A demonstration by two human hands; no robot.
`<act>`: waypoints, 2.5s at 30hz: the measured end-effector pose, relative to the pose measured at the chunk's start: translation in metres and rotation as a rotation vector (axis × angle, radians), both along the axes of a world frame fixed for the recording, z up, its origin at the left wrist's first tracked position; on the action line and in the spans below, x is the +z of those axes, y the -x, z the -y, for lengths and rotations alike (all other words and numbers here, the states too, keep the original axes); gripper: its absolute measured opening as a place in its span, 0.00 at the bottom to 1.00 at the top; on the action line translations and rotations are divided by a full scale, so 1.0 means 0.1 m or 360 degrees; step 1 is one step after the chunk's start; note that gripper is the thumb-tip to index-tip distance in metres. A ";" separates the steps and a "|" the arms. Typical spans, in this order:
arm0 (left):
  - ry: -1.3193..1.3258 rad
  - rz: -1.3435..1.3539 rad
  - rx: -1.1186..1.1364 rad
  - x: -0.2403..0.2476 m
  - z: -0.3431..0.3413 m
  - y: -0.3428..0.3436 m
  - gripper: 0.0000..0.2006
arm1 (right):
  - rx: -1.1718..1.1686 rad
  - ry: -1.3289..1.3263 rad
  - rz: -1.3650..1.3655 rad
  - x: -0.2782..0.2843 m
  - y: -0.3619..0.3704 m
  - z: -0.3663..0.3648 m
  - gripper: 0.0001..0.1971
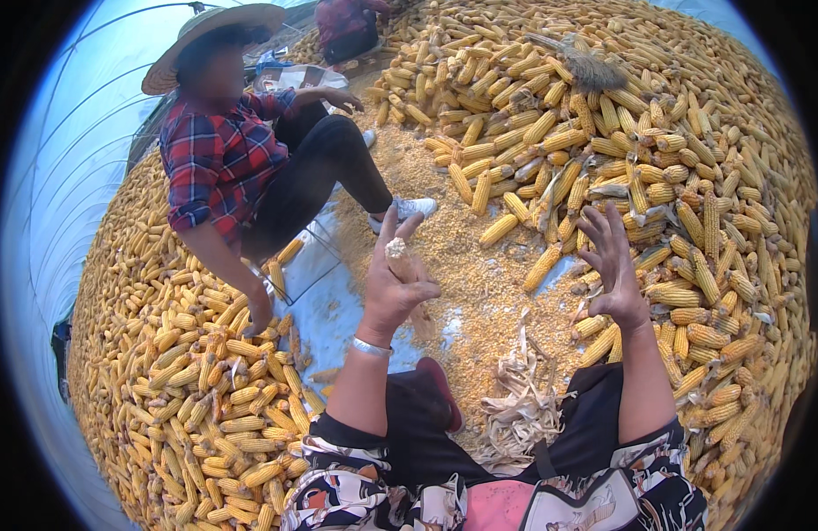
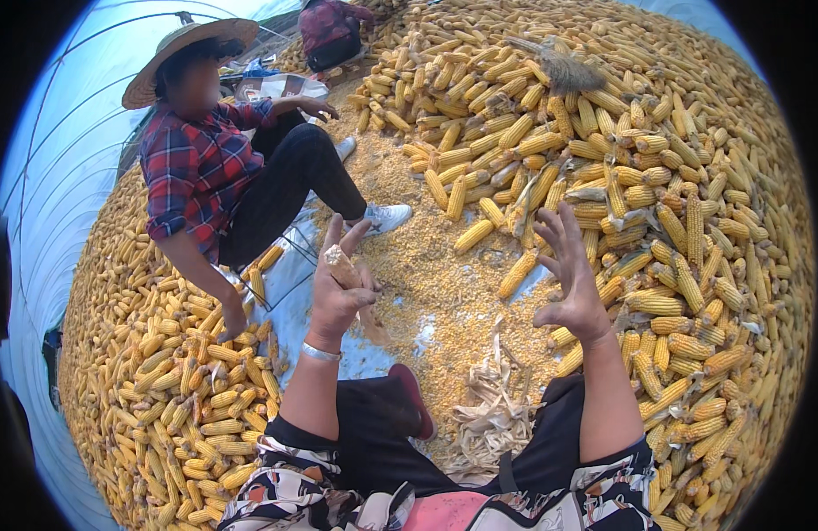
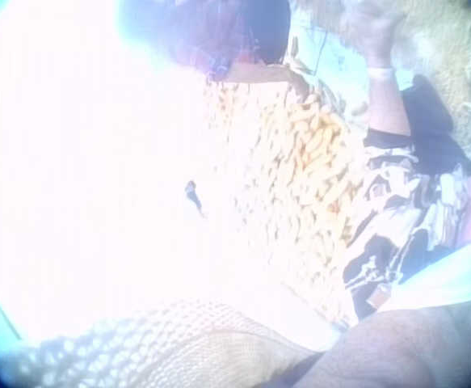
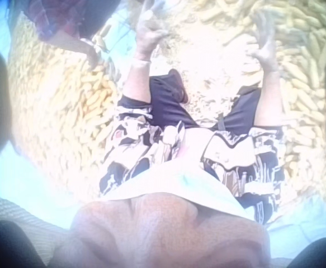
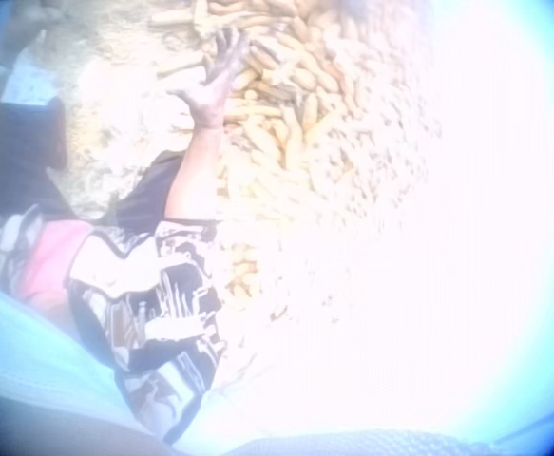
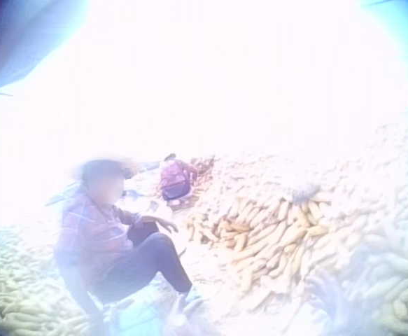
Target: The person sits on a tarp covered with corn cobs and manually removes the husks from each cob. They pick up a cob, strip the outer layers, and place the shucked cob aside while discarding the husks. Another person nearby performs the same task.
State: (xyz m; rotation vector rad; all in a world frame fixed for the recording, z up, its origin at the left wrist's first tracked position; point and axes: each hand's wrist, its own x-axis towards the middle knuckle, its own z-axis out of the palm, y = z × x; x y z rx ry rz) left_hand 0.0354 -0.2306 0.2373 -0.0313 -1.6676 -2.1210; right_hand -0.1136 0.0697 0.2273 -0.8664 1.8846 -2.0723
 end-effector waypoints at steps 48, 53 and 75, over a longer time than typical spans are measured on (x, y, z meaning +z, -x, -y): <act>0.1569 0.0242 -0.0030 -0.41 -0.68 -0.02 0.24 | 0.0262 -0.0482 0.0261 -0.29 -0.30 -0.10 0.47; 0.1697 0.0368 -0.0047 -0.55 -0.88 -0.20 0.15 | 0.0206 -0.0638 0.0262 -0.49 -0.27 -0.23 0.40; 0.2213 0.1958 0.1207 0.36 1.19 -3.64 0.16 | 0.0409 -0.1221 0.0147 -0.41 -0.61 -0.80 0.33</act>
